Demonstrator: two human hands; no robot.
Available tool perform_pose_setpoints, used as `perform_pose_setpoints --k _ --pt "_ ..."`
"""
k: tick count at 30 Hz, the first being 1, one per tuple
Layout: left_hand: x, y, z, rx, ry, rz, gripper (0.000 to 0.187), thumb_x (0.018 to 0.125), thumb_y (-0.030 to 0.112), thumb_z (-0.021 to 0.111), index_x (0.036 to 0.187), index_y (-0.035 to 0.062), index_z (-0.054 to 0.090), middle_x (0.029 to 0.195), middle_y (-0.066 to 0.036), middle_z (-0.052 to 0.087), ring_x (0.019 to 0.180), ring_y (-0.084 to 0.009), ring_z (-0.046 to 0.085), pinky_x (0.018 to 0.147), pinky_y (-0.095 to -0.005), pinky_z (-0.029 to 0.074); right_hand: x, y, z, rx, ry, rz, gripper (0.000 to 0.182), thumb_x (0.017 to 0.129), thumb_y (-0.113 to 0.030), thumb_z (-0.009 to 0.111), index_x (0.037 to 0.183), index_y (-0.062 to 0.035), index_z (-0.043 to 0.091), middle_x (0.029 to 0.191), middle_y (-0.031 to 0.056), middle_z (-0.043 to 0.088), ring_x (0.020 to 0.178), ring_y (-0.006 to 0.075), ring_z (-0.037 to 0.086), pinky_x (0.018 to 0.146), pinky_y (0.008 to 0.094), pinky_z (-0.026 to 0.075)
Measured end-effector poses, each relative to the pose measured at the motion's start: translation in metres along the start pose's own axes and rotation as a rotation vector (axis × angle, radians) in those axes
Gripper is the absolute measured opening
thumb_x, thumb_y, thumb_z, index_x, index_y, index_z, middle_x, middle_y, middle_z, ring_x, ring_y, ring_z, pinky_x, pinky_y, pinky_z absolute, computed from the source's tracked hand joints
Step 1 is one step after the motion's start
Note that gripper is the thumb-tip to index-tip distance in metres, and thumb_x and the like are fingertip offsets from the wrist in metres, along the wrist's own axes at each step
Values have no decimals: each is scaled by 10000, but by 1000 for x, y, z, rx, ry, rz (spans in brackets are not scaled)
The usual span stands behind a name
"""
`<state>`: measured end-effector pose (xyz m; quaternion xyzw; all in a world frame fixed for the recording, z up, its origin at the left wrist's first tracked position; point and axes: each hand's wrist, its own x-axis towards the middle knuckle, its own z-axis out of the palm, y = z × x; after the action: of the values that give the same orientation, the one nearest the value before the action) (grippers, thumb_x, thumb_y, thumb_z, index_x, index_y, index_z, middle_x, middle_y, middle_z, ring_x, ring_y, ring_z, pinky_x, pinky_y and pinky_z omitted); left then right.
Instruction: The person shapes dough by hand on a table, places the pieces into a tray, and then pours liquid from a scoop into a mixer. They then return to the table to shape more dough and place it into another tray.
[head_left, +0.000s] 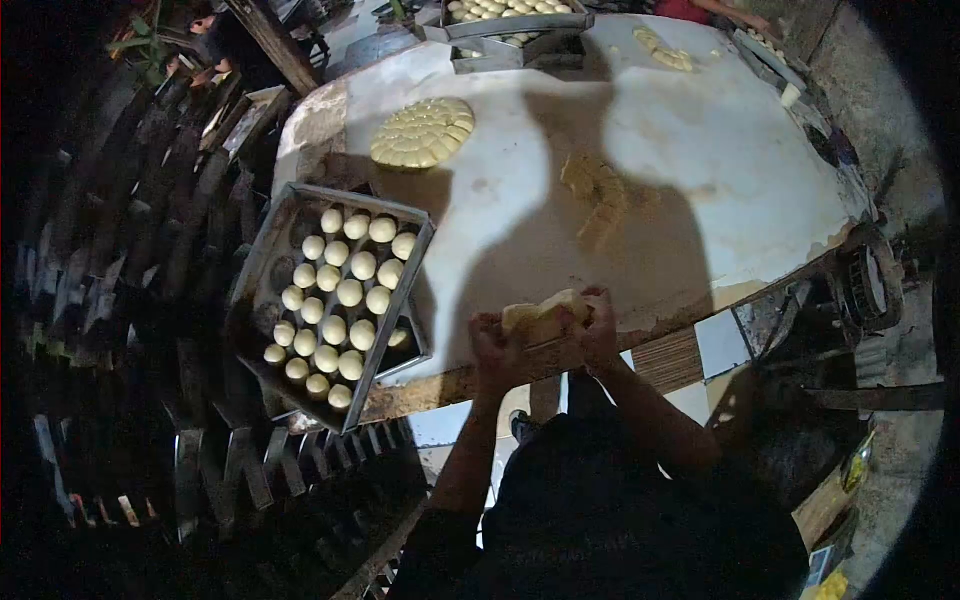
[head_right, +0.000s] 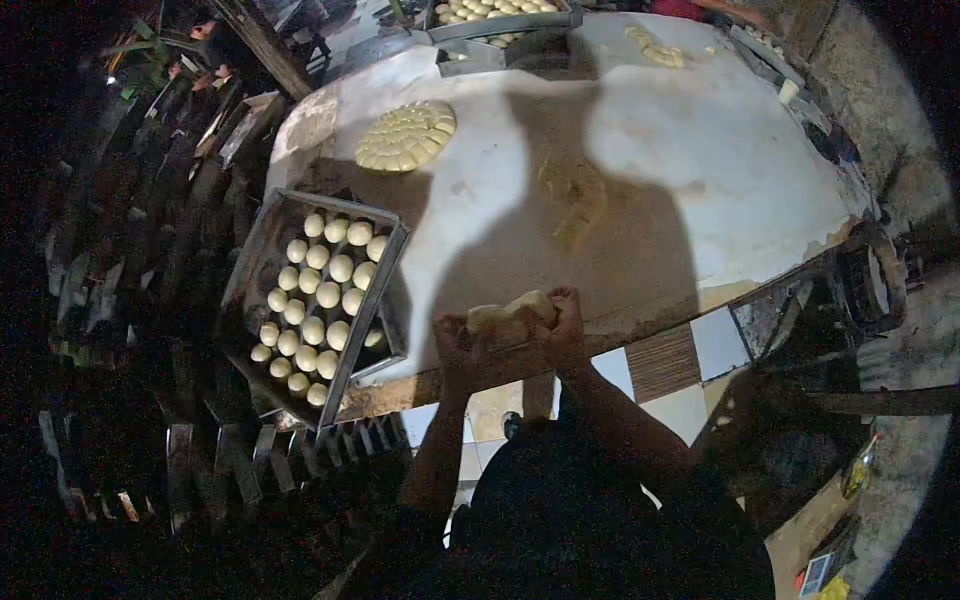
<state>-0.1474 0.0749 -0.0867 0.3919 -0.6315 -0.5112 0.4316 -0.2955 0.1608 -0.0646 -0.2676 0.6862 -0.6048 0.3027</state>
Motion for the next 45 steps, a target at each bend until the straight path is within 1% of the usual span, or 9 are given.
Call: perform_pose_setpoints --k 6,9,12,20,30,33,37,39,45 --pt "12 -134 -43 436 -202 471 287 702 205 716 897 81 546 890 -110 520 958 -265 495 851 -413 399 72 54 -131 176 422 -278 286 914 -254 544 1111 -79 434 961 81 494 781 172 501 647 317 448" --pt "46 -34 -21 1137 -368 605 325 654 348 774 788 108 601 950 -135 555 945 -326 512 831 -464 404 115 140 -246 -1132 -94 -412 240 890 -240 536 1040 -68 463 948 129 460 826 255 481 701 374 429" --pt "114 -24 3 905 -221 504 426 645 433 786 848 109 597 936 -112 567 926 -328 517 834 -481 397 156 67 -235 -1237 -67 -527 320 772 -266 656 926 -44 485 942 180 451 936 385 450 882 545 338" --pt "47 -80 113 1011 -348 522 292 785 301 682 956 82 592 950 -102 579 947 -319 536 863 -471 405 126 79 -182 -981 -322 -511 475 836 -210 596 1215 36 452 1237 260 434 1180 436 406 1044 520 284" --pt "147 -59 115 890 -158 79 271 760 309 716 915 112 614 937 -81 631 855 -315 573 814 -439 456 228 72 -177 -767 4 -360 302 870 -162 549 1075 56 507 1164 291 485 1171 464 423 1037 540 301" --pt "106 -32 116 1044 -361 539 159 813 223 648 884 90 598 891 -96 611 867 -292 578 796 -447 446 187 81 -198 -852 -148 -591 288 856 -168 571 1051 36 512 1113 276 497 1091 456 455 1006 526 324" --pt "91 -57 23 1213 -441 441 159 844 167 611 975 82 576 929 -121 574 859 -296 563 845 -435 445 212 100 -263 -1093 -65 -631 290 797 -175 659 983 -8 513 987 215 526 955 405 498 970 542 337" --pt "110 -164 15 629 -262 139 179 906 213 529 1004 68 566 956 -134 568 886 -293 554 891 -436 436 246 80 -242 -987 12 -535 238 926 -254 501 922 -17 489 912 184 465 908 374 472 945 498 344" --pt "139 -71 103 578 -345 200 322 757 149 695 1045 45 596 1131 -143 566 1048 -343 529 970 -428 413 220 98 -167 -620 173 -384 272 935 -290 547 978 -21 539 991 154 531 965 307 496 899 415 376"
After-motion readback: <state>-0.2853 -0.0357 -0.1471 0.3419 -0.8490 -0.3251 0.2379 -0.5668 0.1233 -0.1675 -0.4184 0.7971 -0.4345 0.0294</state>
